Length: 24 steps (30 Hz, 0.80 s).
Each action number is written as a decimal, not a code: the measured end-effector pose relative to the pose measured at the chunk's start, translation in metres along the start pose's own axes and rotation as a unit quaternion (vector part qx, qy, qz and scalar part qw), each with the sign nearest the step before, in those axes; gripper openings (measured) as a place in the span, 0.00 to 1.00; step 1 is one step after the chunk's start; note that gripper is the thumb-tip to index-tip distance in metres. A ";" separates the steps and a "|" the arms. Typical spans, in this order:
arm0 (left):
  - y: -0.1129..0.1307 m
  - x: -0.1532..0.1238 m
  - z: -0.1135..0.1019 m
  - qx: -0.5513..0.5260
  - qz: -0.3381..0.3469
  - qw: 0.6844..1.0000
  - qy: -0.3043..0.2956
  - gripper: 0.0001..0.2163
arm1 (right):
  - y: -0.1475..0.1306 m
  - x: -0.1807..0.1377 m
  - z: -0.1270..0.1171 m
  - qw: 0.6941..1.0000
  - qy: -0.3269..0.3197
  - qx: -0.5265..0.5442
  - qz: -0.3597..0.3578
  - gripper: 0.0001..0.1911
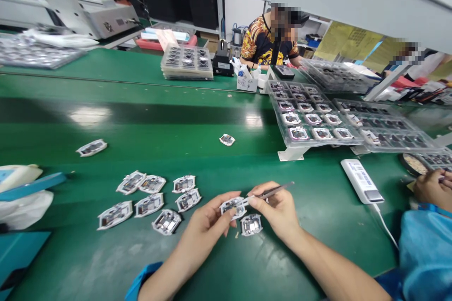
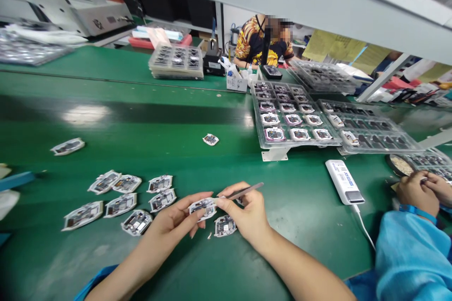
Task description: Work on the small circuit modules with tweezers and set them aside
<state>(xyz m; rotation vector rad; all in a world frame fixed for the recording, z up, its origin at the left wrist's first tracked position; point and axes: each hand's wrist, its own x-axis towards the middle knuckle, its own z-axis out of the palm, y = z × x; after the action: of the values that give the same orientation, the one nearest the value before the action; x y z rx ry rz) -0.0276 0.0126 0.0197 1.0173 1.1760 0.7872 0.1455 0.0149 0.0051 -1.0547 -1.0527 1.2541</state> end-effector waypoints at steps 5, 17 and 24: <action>-0.004 -0.001 0.000 0.034 0.024 0.999 0.005 0.21 | 0.000 0.002 0.002 0.998 -0.006 0.040 0.056 0.13; -0.006 -0.002 -0.001 0.064 0.046 0.997 -0.009 0.20 | -0.001 0.005 0.001 0.996 0.018 0.051 0.070 0.12; -0.011 0.000 -0.003 0.072 0.054 0.996 -0.001 0.19 | -0.001 0.005 0.002 0.996 0.020 0.054 0.066 0.10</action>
<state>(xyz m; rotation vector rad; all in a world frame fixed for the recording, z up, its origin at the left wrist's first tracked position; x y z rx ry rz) -0.0306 0.0096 0.0093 1.2087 1.1962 0.7940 0.1443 0.0197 0.0063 -1.0754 -0.8853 1.3744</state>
